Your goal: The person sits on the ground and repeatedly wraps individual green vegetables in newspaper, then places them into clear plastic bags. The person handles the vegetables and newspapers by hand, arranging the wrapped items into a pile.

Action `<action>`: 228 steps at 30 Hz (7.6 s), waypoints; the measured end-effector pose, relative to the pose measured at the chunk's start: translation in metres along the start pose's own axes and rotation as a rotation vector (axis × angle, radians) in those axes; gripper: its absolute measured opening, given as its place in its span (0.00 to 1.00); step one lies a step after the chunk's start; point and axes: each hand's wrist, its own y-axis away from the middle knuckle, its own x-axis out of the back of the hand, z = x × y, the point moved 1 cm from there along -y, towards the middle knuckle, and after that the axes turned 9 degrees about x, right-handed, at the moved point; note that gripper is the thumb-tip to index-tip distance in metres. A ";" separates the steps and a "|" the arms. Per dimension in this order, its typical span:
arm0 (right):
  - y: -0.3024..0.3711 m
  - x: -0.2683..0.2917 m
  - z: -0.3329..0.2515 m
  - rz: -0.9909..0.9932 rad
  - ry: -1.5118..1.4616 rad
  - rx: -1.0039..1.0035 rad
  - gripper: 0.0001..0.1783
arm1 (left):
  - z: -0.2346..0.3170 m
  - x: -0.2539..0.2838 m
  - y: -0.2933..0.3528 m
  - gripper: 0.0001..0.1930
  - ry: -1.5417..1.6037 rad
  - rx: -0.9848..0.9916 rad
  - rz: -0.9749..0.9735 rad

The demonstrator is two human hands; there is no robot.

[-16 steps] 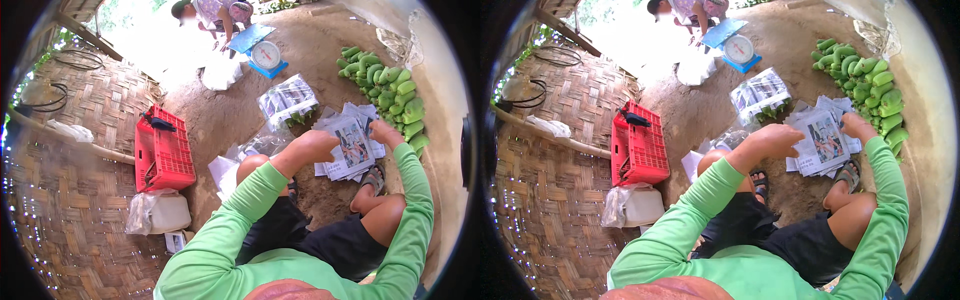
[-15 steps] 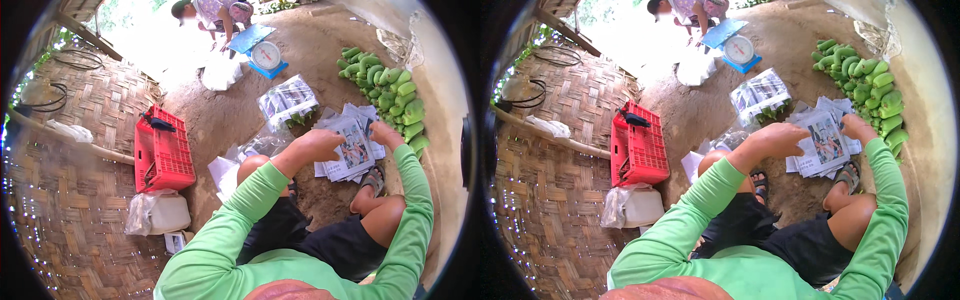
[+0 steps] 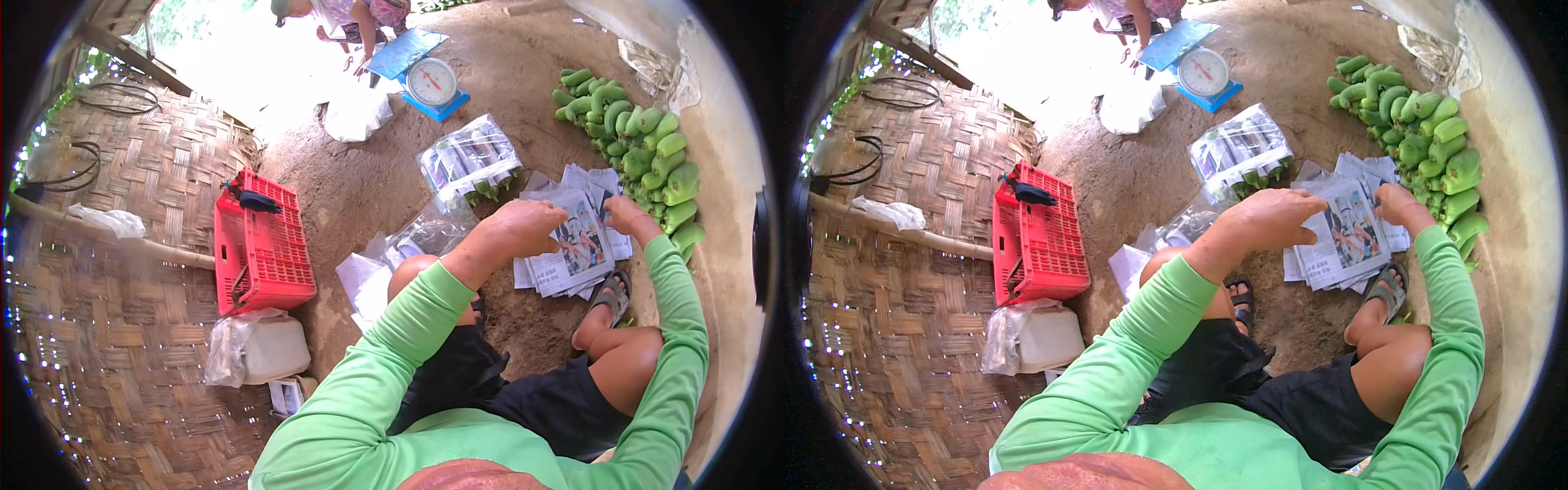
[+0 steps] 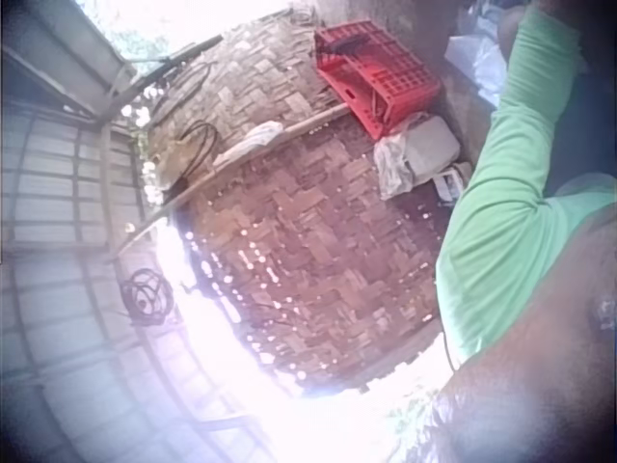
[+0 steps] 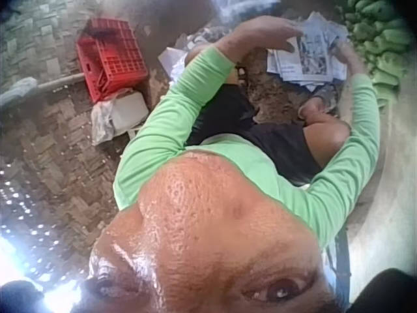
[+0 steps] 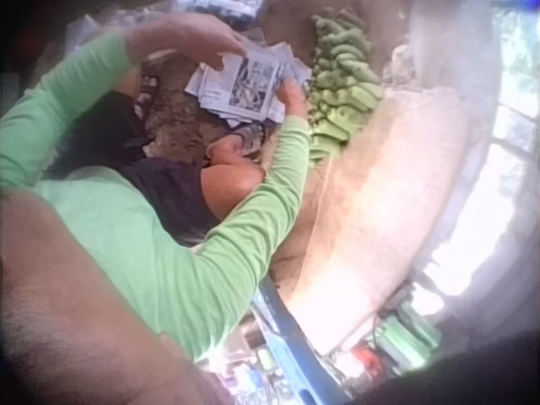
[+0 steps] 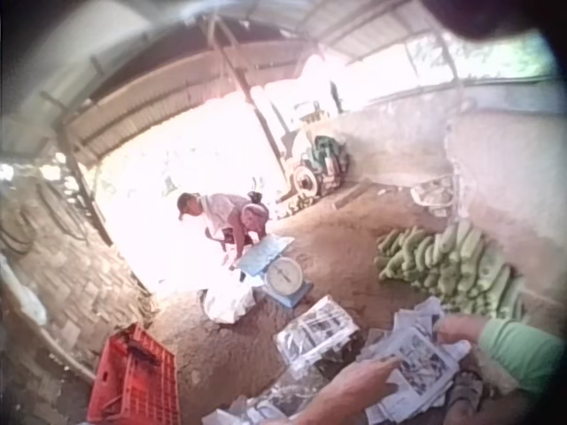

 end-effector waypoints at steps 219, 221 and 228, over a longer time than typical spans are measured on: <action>0.106 0.076 -0.135 0.463 0.405 0.521 0.17 | 0.004 -0.071 -0.080 0.23 0.682 -0.087 -0.359; 0.106 0.091 -0.148 0.495 0.372 0.573 0.16 | 0.009 -0.060 -0.059 0.24 0.894 -0.182 -0.369; 0.105 0.120 -0.179 0.029 0.021 0.219 0.31 | 0.024 -0.037 -0.006 0.28 0.142 -0.076 0.186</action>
